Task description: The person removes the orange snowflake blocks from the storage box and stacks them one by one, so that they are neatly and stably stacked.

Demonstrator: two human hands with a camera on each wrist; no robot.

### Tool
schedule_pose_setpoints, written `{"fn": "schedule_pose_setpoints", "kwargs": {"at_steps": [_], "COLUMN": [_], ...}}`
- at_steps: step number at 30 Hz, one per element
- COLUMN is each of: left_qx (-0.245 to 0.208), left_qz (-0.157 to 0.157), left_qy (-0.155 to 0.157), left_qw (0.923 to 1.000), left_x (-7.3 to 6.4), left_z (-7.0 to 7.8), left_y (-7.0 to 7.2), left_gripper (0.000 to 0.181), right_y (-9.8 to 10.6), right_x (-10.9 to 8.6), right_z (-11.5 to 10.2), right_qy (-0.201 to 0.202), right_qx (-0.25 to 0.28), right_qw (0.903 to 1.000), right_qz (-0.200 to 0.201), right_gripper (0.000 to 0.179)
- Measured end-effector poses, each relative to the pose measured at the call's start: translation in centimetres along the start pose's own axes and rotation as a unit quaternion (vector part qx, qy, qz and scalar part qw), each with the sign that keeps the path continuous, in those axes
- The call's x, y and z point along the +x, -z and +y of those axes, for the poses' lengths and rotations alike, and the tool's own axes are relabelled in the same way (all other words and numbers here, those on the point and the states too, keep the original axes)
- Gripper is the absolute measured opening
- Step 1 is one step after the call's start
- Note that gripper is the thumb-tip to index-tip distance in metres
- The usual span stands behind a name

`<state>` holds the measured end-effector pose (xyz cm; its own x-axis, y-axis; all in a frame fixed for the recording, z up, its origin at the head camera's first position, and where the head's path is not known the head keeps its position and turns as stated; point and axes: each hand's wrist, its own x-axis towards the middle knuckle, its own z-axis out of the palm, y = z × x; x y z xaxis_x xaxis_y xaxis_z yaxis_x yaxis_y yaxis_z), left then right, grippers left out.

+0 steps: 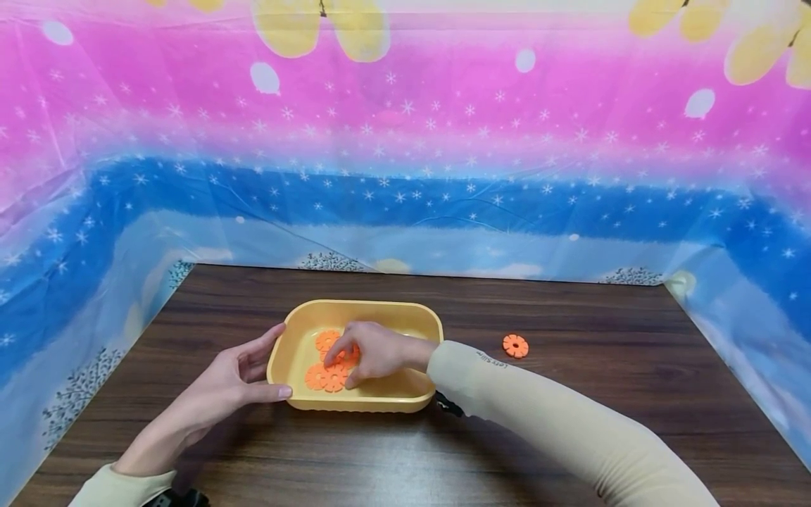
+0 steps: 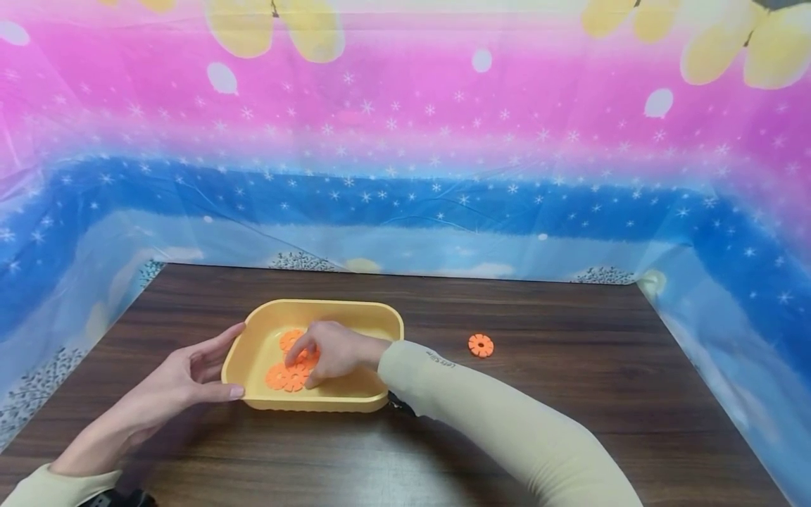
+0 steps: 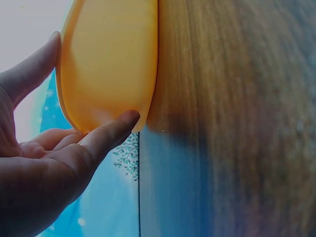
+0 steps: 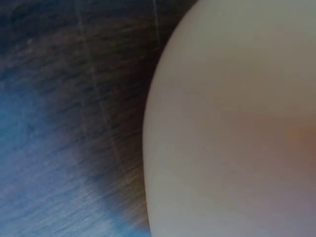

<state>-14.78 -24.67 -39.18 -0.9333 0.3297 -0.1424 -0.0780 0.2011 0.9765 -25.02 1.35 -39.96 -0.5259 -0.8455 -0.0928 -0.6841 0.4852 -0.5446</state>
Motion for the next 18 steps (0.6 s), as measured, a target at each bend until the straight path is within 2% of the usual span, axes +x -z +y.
{"fn": "schedule_pose_setpoints", "kwargs": {"at_steps": [18], "left_qx": [0.006], "left_qz": [0.001], "left_qy": [0.003], "left_qw": [1.0], "left_x": [0.01], "left_z": [0.02], "left_y": [-0.01], "left_gripper": [0.102], "right_y": [0.02], "right_x": [-0.29], "right_z": [0.4], "right_qy": [-0.007], "right_qx": [0.004], "right_qw": [1.0], "right_qz": [0.002], "right_gripper": [0.04]}}
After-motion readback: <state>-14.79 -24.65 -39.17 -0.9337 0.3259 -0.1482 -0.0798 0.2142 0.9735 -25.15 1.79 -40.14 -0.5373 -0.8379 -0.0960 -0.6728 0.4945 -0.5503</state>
